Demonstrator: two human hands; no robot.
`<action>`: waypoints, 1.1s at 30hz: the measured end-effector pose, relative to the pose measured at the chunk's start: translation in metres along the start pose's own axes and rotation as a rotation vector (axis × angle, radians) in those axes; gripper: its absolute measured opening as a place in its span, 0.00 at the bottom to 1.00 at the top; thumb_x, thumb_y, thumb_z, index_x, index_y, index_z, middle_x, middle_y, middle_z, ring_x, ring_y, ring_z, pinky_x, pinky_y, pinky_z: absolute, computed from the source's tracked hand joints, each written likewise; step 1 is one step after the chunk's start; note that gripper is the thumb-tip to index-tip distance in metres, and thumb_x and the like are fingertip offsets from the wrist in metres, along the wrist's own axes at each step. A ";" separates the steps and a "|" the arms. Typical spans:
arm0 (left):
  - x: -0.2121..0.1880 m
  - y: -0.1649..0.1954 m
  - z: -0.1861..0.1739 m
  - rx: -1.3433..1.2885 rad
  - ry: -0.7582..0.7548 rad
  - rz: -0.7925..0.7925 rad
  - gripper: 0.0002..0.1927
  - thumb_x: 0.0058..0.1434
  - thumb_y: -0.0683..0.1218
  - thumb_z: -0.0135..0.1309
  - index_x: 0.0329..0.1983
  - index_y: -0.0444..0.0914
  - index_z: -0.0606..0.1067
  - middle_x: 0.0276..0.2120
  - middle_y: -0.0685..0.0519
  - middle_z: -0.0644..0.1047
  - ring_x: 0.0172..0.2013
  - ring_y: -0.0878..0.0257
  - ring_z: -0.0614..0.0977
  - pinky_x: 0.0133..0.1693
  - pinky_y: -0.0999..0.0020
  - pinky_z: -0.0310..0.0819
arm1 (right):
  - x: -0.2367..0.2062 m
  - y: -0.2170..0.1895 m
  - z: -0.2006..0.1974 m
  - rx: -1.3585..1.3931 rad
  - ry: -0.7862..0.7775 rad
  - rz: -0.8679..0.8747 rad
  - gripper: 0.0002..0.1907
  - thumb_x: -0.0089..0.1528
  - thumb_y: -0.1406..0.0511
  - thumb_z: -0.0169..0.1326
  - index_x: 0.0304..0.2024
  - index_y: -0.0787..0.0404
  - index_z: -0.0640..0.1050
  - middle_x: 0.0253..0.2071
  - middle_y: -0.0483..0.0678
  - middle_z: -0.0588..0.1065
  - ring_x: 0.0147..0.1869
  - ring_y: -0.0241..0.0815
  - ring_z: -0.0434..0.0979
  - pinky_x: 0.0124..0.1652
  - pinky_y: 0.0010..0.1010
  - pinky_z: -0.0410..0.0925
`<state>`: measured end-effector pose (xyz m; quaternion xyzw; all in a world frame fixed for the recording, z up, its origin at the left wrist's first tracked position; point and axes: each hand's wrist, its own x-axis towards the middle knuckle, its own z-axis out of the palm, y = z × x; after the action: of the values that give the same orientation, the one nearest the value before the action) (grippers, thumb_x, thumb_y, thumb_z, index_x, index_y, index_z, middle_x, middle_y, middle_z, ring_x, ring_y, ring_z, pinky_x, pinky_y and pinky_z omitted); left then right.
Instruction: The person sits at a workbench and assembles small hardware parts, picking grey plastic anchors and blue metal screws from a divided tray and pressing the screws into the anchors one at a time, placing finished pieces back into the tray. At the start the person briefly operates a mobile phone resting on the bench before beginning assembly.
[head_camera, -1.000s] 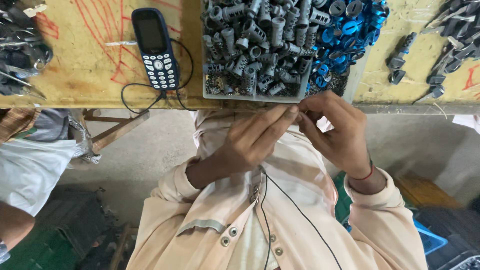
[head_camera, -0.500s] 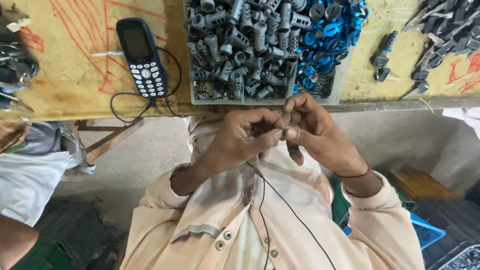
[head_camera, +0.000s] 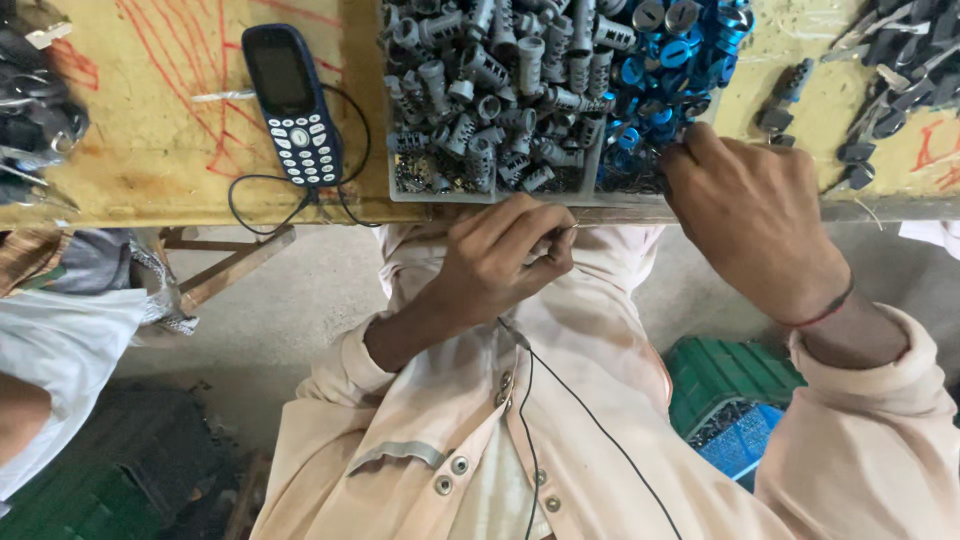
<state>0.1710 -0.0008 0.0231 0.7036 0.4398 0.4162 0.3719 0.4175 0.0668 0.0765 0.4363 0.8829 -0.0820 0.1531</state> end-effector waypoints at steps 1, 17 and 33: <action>0.001 -0.001 -0.002 0.015 -0.003 0.011 0.13 0.58 0.34 0.65 0.43 0.36 0.74 0.37 0.54 0.75 0.34 0.66 0.81 0.37 0.69 0.78 | -0.001 0.000 -0.001 0.062 0.035 0.017 0.04 0.64 0.63 0.60 0.40 0.54 0.79 0.37 0.44 0.72 0.36 0.44 0.78 0.30 0.38 0.66; 0.008 0.003 0.021 -0.499 0.000 -0.307 0.07 0.71 0.38 0.57 0.50 0.32 0.74 0.43 0.51 0.77 0.41 0.66 0.82 0.44 0.70 0.81 | -0.007 -0.045 0.010 1.320 0.542 0.178 0.06 0.63 0.77 0.59 0.40 0.67 0.77 0.41 0.49 0.75 0.37 0.34 0.76 0.33 0.23 0.69; -0.006 0.003 0.019 -1.073 0.042 -0.625 0.10 0.76 0.42 0.53 0.52 0.30 0.72 0.43 0.50 0.78 0.40 0.65 0.83 0.45 0.70 0.83 | -0.018 -0.080 0.040 1.329 0.501 0.290 0.07 0.68 0.71 0.62 0.44 0.67 0.76 0.40 0.46 0.74 0.34 0.30 0.73 0.34 0.19 0.66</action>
<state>0.1879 -0.0106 0.0170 0.2483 0.3617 0.4645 0.7693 0.3720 -0.0066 0.0458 0.5555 0.5884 -0.4776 -0.3421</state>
